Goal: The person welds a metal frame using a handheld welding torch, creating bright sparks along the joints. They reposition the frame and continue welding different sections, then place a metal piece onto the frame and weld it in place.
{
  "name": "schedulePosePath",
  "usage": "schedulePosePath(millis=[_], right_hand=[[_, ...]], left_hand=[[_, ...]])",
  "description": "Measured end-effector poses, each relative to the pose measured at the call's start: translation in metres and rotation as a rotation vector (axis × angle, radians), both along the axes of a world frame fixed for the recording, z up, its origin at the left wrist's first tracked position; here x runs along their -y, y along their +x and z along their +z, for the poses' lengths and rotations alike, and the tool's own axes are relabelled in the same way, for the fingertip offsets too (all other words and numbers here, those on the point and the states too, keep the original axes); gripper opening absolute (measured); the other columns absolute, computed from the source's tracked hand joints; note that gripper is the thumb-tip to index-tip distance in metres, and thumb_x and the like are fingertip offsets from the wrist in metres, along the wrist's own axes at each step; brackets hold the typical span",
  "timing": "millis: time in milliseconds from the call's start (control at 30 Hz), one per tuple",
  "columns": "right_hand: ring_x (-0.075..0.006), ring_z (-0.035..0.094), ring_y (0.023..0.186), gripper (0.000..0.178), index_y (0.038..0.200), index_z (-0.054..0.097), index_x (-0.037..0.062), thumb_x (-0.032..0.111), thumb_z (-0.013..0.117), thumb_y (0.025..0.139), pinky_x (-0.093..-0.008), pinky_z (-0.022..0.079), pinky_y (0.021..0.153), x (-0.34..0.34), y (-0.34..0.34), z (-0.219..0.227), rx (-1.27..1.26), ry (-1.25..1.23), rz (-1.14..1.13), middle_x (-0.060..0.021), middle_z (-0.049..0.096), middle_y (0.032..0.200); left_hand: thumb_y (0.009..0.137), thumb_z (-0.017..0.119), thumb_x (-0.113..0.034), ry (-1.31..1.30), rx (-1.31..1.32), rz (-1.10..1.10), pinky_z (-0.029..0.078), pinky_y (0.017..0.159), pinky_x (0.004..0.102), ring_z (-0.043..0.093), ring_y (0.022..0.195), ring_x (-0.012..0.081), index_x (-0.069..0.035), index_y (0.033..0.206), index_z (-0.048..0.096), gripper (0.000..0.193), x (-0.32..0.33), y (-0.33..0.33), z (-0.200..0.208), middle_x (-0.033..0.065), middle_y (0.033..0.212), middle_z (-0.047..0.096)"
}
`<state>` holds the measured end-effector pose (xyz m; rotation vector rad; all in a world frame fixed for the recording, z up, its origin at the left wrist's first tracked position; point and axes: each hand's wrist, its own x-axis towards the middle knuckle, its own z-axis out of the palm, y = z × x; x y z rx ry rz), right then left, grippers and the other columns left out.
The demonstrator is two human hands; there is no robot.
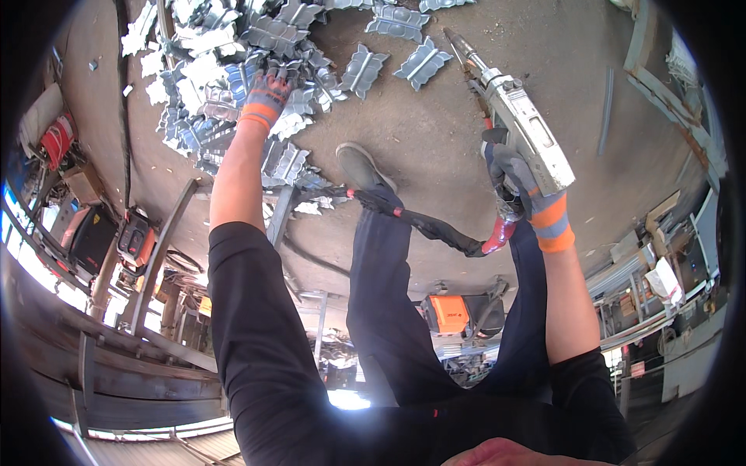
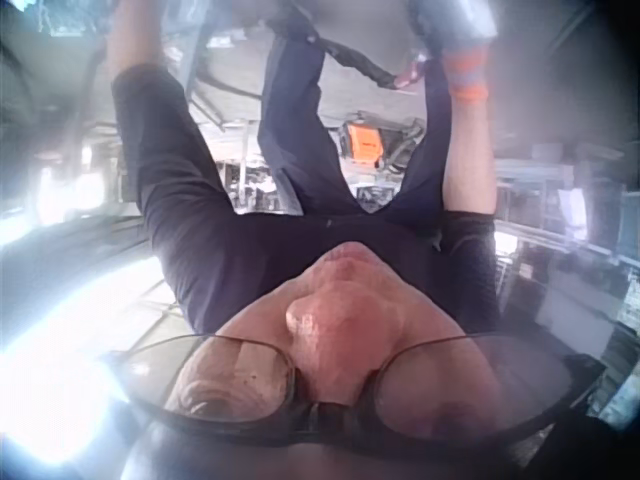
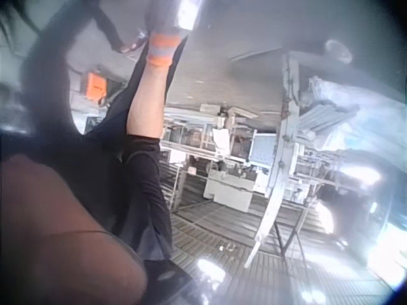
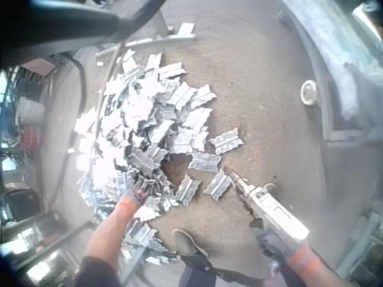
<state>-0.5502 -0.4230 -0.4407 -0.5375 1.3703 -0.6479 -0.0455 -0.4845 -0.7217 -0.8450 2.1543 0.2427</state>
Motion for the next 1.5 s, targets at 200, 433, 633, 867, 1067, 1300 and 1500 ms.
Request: schedulePosePath(millis=[200,433,633,867,1067,1300,1500], right_hand=[[-0.0156,0.068,0.117,0.053,0.146,0.058,0.0025,0.009,0.074,0.096,-0.0293,0.055,0.098,-0.005,-0.007,-0.009,0.184,0.058,-0.188,-0.0133,0.068,0.137],[-0.0157,0.066,0.120,0.056,0.146,0.058,0.0044,0.002,0.075,0.093,-0.0325,0.054,0.104,-0.014,-0.015,-0.015,0.048,0.024,-0.065,-0.0130,0.068,0.137],[-0.0175,0.068,0.118,0.055,0.145,0.057,0.0029,0.003,0.075,0.093,-0.0326,0.055,0.100,-0.017,-0.019,-0.017,-0.030,0.116,-0.063,-0.0125,0.070,0.130],[-0.0147,0.065,0.111,0.063,0.151,0.053,0.0044,0.024,0.077,0.097,-0.0270,0.054,0.094,0.000,-0.020,-0.012,0.031,0.099,-0.007,-0.0131,0.065,0.137],[-0.0131,0.066,0.111,0.059,0.149,0.054,0.0023,0.018,0.076,0.097,-0.0265,0.054,0.095,0.007,-0.029,-0.014,0.070,0.057,-0.070,-0.0119,0.068,0.134],[-0.0122,0.067,0.109,0.058,0.147,0.056,0.0018,0.010,0.076,0.094,-0.0277,0.056,0.092,0.014,-0.039,-0.014,0.065,0.145,-0.098,-0.0118,0.070,0.130],[-0.0100,0.070,0.099,0.059,0.148,0.056,0.0021,0.001,0.074,0.092,-0.0239,0.058,0.081,0.018,-0.042,-0.014,0.115,0.039,-0.193,-0.0086,0.072,0.120]], left_hand=[[0.087,0.074,-0.033,0.470,0.081,0.314,0.054,0.098,0.0481,0.070,0.114,0.0345,-0.015,0.131,0.065,0.048,-0.031,-0.015,0.015,0.0149,0.124,0.072],[0.076,0.086,-0.048,0.335,-0.380,0.982,0.046,0.110,0.0451,0.058,0.130,0.0377,-0.005,0.136,0.065,0.076,-0.052,-0.121,-0.003,0.0217,0.136,0.062],[0.071,0.089,-0.053,-0.167,-0.229,1.122,0.040,0.116,0.0541,0.043,0.144,0.0463,-0.007,0.148,0.048,0.099,-0.050,-0.199,-0.028,0.0232,0.159,0.042],[0.069,0.090,-0.052,-0.116,-0.228,1.233,0.045,0.112,0.0492,0.056,0.133,0.0398,-0.005,0.149,0.044,0.104,-0.030,-0.242,-0.031,0.0222,0.144,0.055],[0.073,0.089,-0.044,-0.039,-0.331,0.919,0.042,0.114,0.0517,0.054,0.136,0.0375,-0.015,0.120,0.068,0.059,-0.015,-0.253,0.005,0.0166,0.148,0.054],[0.081,0.076,-0.022,-0.167,-0.461,0.312,0.031,0.122,0.0550,0.049,0.143,0.0347,-0.016,0.100,0.073,0.020,0.073,-0.272,-0.057,0.0100,0.148,0.056],[0.079,0.083,-0.036,0.157,-0.177,0.133,0.046,0.112,0.0514,0.056,0.132,0.0407,-0.023,0.123,0.072,0.048,0.097,-0.270,-0.020,0.0157,0.139,0.059]])
